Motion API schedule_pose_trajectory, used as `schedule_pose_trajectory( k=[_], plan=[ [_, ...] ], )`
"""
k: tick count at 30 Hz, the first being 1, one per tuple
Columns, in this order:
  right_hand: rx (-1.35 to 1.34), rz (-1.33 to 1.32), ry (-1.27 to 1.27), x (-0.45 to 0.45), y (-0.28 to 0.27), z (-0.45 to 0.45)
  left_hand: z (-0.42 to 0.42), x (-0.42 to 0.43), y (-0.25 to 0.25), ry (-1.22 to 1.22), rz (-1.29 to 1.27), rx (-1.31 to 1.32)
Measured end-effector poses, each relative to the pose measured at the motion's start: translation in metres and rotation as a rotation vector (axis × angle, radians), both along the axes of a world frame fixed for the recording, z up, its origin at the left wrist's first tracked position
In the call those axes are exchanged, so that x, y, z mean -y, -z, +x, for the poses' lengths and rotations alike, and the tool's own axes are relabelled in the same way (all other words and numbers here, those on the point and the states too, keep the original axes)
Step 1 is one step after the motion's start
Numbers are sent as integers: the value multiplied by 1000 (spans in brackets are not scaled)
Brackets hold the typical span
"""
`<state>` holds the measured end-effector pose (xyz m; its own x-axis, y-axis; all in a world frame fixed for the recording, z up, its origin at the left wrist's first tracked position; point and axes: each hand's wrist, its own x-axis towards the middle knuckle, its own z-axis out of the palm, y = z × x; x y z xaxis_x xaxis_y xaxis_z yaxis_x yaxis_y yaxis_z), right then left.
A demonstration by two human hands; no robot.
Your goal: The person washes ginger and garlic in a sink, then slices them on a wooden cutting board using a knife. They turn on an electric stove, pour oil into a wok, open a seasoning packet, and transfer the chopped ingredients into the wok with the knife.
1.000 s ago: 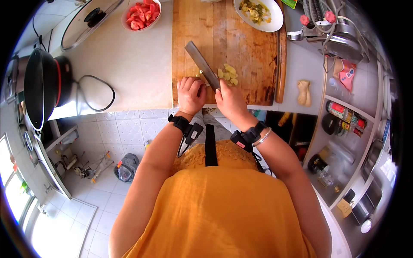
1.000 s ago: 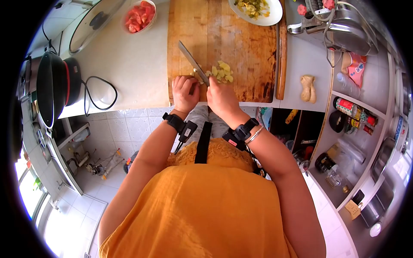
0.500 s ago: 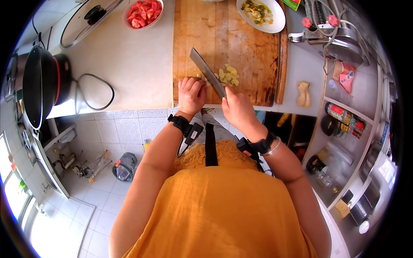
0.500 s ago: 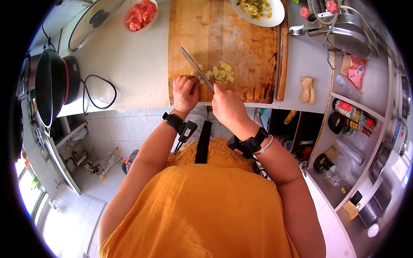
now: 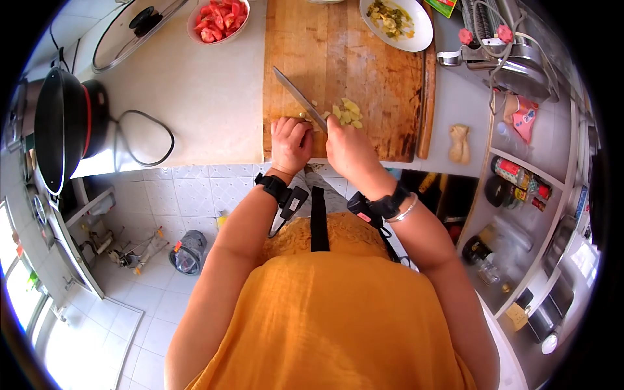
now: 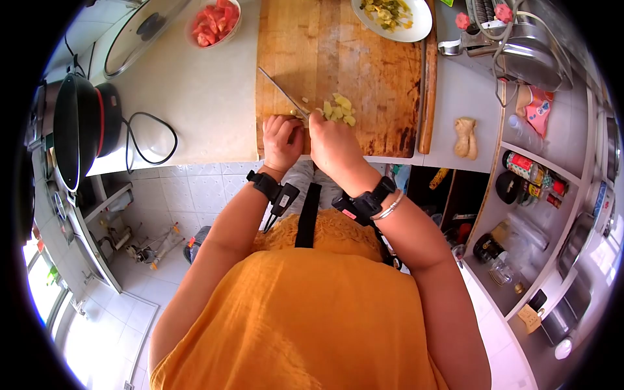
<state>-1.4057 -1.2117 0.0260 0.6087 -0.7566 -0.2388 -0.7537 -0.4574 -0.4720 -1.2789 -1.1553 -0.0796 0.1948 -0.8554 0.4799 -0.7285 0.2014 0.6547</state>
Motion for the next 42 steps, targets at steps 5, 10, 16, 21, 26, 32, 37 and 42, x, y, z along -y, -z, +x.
schedule_pose_trajectory(
  k=[5, 10, 16, 21, 26, 32, 37, 42],
  plan=[
    [-46, -2, 39, -17, 6, -2, -1, 0, 3, -12, -6, -10],
    [59, -23, 52, -14, 26, -3, -1, -1, 3, -13, -8, 9],
    [66, -44, -23, -5, 5, -6, -2, 0, 1, -65, -8, -19],
    [-12, -7, 51, -23, 20, -3, -2, 0, 5, -50, -24, -46],
    [207, -26, 145, -20, 42, -6, -2, 0, 7, -37, -12, -41],
    [145, 10, 176, -25, 22, -15, -1, -1, 5, -102, -6, -44],
    [28, 99, 99, -24, 2, -15, 0, -1, 5, -74, -11, -40],
    [3, 78, 28, -24, 9, -11, 0, 0, 6, -54, -19, -43]
  ],
)
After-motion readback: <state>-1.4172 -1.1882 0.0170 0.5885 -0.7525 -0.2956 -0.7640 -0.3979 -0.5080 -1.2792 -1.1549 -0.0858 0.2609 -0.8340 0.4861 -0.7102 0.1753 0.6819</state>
